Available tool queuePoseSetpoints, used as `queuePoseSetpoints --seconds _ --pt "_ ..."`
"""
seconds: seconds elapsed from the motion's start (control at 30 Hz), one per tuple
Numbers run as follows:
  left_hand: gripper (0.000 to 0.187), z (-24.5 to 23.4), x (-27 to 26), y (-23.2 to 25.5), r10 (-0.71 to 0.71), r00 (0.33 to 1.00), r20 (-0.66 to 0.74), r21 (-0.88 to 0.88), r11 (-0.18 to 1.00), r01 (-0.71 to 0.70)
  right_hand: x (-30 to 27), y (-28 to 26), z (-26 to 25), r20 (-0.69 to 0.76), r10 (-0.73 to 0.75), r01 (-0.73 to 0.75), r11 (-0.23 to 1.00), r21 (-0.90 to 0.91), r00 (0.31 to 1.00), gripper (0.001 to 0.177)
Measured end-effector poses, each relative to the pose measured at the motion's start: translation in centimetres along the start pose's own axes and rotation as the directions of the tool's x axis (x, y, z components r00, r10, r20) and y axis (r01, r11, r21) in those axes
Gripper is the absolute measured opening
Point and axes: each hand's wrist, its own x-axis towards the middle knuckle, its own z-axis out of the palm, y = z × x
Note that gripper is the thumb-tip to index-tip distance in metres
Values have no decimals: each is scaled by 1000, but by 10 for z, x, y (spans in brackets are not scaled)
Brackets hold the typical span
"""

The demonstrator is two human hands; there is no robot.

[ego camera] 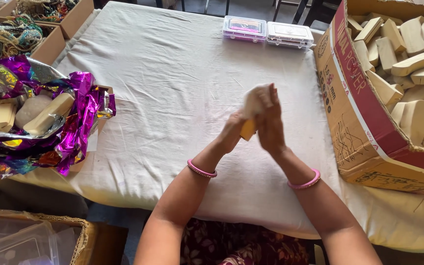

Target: Wrap a wooden block in decorative paper and place it into a plastic storage container.

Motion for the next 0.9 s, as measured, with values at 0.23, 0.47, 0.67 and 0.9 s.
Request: queuePoseSetpoints --seconds 0.23,0.47,0.67,0.9 --pt "99 42 -19 57 355 935 23 976 193 -97 -18 32 7 -65 543 -461 766 448 837 32" --pt "114 26 -19 60 236 966 -107 987 138 76 -19 24 14 333 179 -144 981 -128 926 32" --pt "93 15 -19 77 114 958 -262 755 643 129 -27 31 13 336 391 -360 920 -152 857 28" --pt "54 25 -18 84 2 955 -296 -248 966 -79 -6 -13 0 167 163 -196 960 202 972 34"
